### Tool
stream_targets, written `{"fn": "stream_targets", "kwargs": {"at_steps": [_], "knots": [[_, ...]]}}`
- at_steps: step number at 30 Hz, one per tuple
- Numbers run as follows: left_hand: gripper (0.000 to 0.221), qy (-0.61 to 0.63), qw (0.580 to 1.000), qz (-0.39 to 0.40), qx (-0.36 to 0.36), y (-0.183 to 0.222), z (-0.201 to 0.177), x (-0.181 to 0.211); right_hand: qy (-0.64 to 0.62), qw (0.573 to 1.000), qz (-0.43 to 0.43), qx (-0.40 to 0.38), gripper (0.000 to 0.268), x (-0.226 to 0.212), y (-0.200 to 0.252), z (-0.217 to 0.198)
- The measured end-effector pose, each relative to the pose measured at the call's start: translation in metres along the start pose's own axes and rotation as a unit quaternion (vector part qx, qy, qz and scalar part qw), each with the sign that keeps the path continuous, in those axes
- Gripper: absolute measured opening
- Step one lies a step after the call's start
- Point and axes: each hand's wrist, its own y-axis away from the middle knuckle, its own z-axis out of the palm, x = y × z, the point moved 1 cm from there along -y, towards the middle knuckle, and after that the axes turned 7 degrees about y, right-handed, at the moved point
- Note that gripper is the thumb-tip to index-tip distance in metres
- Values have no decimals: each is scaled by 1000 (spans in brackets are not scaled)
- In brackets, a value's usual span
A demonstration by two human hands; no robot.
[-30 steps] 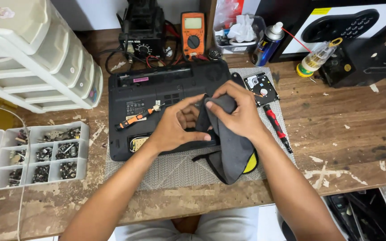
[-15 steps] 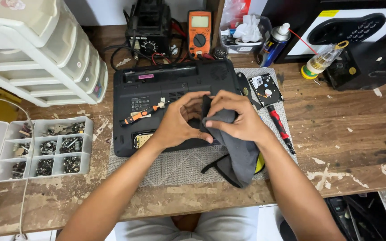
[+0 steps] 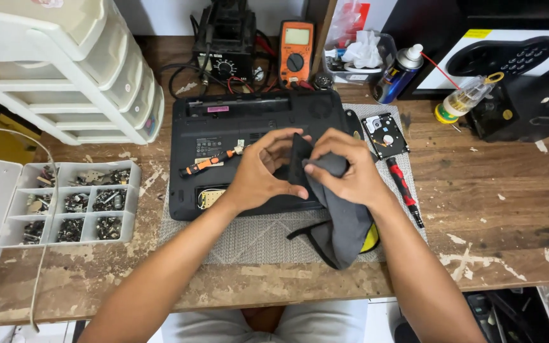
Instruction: Using a screwdriver to remove a small PCB from a laptop and cleaning it with a cloth before reinstallation.
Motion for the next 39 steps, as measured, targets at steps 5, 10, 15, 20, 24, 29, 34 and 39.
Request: {"fn": "stream_targets", "kwargs": {"at_steps": [5,10,15,20,24,29,34,39], "knots": [[104,-33,999,6,8,3,0,-3,-76,996,-17,-43,12,1,6,5],[109,-72,996,-30,-51,6,3,-1,-4,999,-35,27,12,19,4,2],[109,-70,995,-39,-67,4,6,1,95,989,2,114,11,4,0,0],[109,-48,997,-29,-60,6,6,0,136,981,16,138,12,6,0,-2],[109,-43,998,-17,-44,6,9,3,91,991,25,93,14,15,1,-5],[107,-33,999,-8,-28,4,6,6,23,999,20,21,19,25,5,-4],[110,-59,998,-9,-24,8,11,4,12,999,21,36,18,32,6,-9],[103,-94,995,-24,-32,9,10,-9,-2,997,64,44,13,31,5,-11]]}}
